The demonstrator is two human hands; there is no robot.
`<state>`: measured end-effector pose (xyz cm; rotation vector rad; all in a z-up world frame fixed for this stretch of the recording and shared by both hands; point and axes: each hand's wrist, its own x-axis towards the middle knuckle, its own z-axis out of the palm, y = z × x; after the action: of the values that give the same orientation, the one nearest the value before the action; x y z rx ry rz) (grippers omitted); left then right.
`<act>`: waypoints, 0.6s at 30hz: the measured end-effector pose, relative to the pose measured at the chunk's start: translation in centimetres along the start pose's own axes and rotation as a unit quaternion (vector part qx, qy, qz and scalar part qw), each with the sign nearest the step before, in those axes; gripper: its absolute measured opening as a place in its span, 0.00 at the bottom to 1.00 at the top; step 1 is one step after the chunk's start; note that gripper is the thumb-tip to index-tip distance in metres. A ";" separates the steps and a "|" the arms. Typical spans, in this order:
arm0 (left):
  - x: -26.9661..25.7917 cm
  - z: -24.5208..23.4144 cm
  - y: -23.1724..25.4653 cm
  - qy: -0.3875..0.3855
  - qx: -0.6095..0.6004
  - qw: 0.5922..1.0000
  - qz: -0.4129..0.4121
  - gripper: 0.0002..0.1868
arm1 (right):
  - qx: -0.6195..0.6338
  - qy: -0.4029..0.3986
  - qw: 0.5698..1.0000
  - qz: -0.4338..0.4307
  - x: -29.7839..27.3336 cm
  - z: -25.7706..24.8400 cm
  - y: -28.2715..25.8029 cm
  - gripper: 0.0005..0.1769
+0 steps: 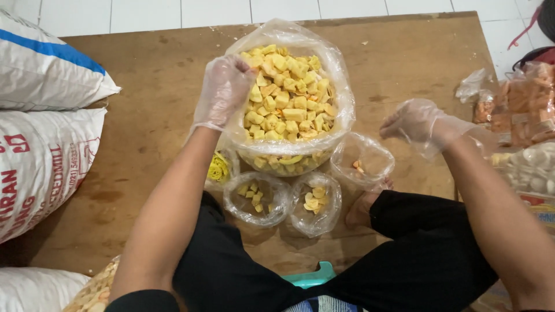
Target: The person sits on a small stool and uses gloved hands to sort yellow snack pieces from a large plastic bag into several smaller plastic bags arranged on the floor. The person repeatedly scoops snacks and distributes them among the smaller bags.
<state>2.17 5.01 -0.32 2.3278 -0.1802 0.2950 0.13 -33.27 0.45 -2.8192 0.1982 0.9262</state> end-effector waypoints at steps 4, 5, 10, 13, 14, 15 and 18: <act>-0.5 -1.3 1.1 -0.070 -0.146 0.983 -0.083 0.08 | -0.050 0.028 0.996 -0.071 2.7 0.9 2.0 0.20; -0.8 -1.6 1.1 -0.071 -0.173 0.980 -0.068 0.03 | -0.056 0.054 0.992 -0.102 2.6 0.6 1.8 0.21; -1.6 -2.2 5.1 -0.099 -0.301 0.931 -0.181 0.22 | 0.010 0.371 0.846 -0.383 3.7 1.3 0.0 0.17; -1.5 -1.4 7.0 -0.110 -0.267 0.926 -0.245 0.26 | 0.046 0.458 0.767 -0.448 2.1 1.3 -3.4 0.17; -1.3 -0.9 7.1 -0.126 -0.221 0.930 -0.265 0.26 | 0.032 0.445 0.778 -0.442 0.4 0.9 -5.4 0.16; -1.3 -0.7 7.4 -0.126 -0.220 0.930 -0.265 0.26 | 0.033 0.446 0.777 -0.443 0.0 1.2 -6.4 0.16; -1.5 -0.2 8.3 -0.138 -0.190 0.944 -0.232 0.30 | 0.065 0.397 0.779 -0.480 -1.6 1.3 -9.5 0.23</act>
<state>-1.11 -0.52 5.09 1.9424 0.1654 -0.2815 -0.16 -23.64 1.49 -2.4124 -0.9491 -0.4846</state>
